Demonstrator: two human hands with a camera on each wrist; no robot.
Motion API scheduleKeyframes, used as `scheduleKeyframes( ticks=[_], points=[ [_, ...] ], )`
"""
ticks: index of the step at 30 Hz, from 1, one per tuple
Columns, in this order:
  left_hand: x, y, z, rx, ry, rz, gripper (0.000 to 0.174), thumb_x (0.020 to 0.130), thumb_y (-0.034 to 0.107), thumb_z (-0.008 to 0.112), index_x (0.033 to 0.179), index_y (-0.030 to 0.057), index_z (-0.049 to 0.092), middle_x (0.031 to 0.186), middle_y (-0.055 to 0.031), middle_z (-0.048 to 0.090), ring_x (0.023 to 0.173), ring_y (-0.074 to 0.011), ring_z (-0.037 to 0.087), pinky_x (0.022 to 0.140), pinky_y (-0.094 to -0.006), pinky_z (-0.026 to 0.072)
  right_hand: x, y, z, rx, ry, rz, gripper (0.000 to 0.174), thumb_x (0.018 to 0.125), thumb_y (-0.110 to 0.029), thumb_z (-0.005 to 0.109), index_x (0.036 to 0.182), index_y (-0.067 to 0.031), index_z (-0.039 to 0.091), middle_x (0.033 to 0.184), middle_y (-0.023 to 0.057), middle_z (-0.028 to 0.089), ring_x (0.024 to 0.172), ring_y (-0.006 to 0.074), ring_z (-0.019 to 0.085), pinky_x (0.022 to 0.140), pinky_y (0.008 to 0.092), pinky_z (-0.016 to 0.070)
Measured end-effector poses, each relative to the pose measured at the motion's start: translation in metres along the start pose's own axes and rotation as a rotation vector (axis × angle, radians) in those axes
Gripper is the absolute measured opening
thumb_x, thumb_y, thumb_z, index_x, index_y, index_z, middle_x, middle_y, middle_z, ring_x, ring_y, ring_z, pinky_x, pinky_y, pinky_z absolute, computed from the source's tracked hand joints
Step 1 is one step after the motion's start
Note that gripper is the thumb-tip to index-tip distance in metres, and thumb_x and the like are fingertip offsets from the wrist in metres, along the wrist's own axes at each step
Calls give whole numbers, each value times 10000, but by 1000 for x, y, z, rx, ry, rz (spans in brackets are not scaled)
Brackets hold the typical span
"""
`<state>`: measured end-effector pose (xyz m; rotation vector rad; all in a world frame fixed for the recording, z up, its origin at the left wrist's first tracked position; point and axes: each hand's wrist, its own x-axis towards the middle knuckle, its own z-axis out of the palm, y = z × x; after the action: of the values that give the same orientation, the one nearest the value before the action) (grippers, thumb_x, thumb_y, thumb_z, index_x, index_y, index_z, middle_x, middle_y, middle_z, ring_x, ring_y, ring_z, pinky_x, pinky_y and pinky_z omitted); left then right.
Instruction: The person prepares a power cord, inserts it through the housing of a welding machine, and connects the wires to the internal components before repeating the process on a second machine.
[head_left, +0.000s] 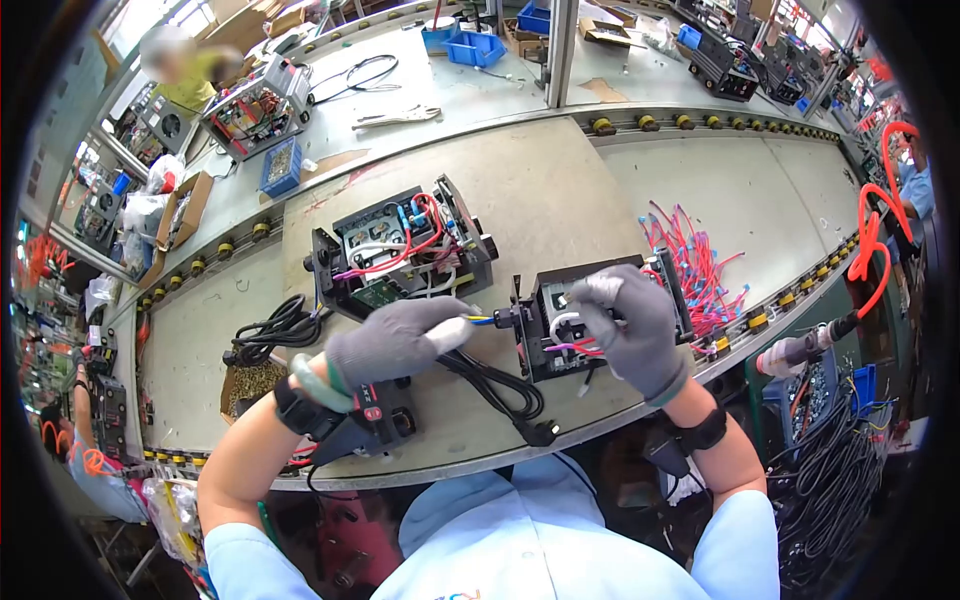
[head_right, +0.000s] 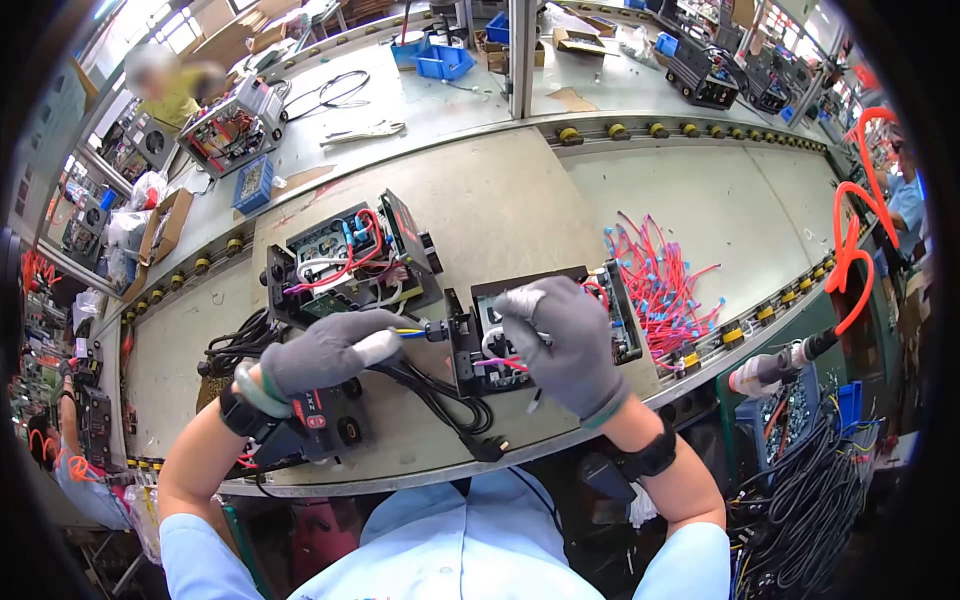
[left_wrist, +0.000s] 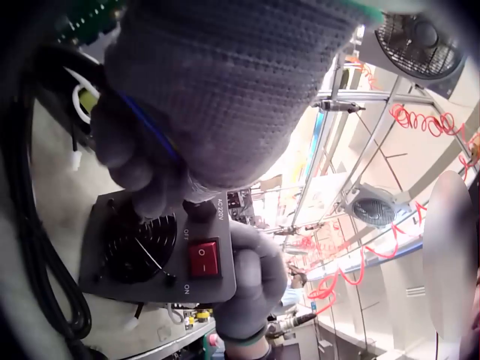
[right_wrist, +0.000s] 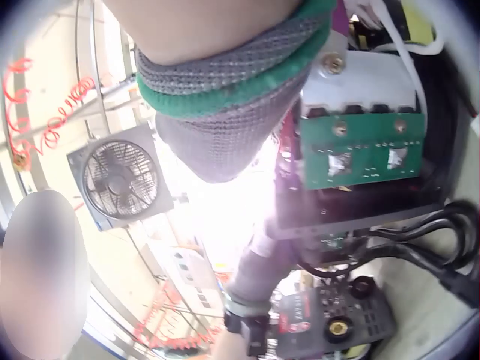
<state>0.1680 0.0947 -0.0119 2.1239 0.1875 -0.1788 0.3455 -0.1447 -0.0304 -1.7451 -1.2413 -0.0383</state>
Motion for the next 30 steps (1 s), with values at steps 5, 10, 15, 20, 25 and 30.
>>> scheduleKeyframes(
  ticks=[5, 10, 15, 20, 25, 30],
  points=[
    [7, -12, 20, -36, -34, -53, 291, 1001, 271, 532, 1137, 39, 643, 889, -127, 640, 864, -241, 629, 814, -366, 485, 28, 0, 9, -337, -323, -173, 225, 782, -213, 751, 995, -141, 743, 947, 63, 682, 928, 279, 648, 820, 404, 502],
    [26, 1, 19, 162, -95, -87, 322, 991, 323, 524, 1104, 40, 628, 908, -138, 637, 860, -268, 621, 816, -390, 487, 54, -18, 6, -482, -627, -61, 256, 802, -310, 727, 1009, -164, 761, 1048, 105, 646, 962, 311, 645, 859, 425, 505],
    [12, -10, 17, 1, 46, -10, 340, 994, 300, 520, 1218, 58, 603, 978, -170, 659, 947, -283, 646, 864, -386, 496, 60, -30, 14, -649, -768, 40, 234, 819, -309, 687, 942, -122, 757, 1040, 142, 629, 987, 332, 642, 869, 443, 519],
    [-31, -42, -8, 36, -45, -99, 299, 1013, 258, 515, 1188, 44, 628, 944, -129, 664, 908, -233, 629, 864, -371, 498, 48, -22, 15, -587, -607, 12, 204, 838, -266, 662, 914, -95, 743, 1044, 136, 623, 977, 330, 632, 862, 443, 502],
    [-31, -25, -11, -83, -52, -205, 251, 1048, 214, 502, 1092, 21, 657, 908, -4, 625, 865, -97, 561, 821, -281, 494, 50, -26, 12, -551, -644, 29, 207, 846, -251, 680, 943, -77, 734, 1066, 144, 624, 977, 341, 631, 849, 434, 505],
    [-23, -26, 5, 35, 101, -141, 238, 1018, 222, 529, 1086, 38, 665, 864, -53, 632, 810, -162, 580, 784, -306, 493, 72, -32, 26, -746, -819, -98, 161, 772, -197, 708, 882, -90, 755, 1038, 151, 634, 955, 347, 636, 857, 445, 504]
  ],
)
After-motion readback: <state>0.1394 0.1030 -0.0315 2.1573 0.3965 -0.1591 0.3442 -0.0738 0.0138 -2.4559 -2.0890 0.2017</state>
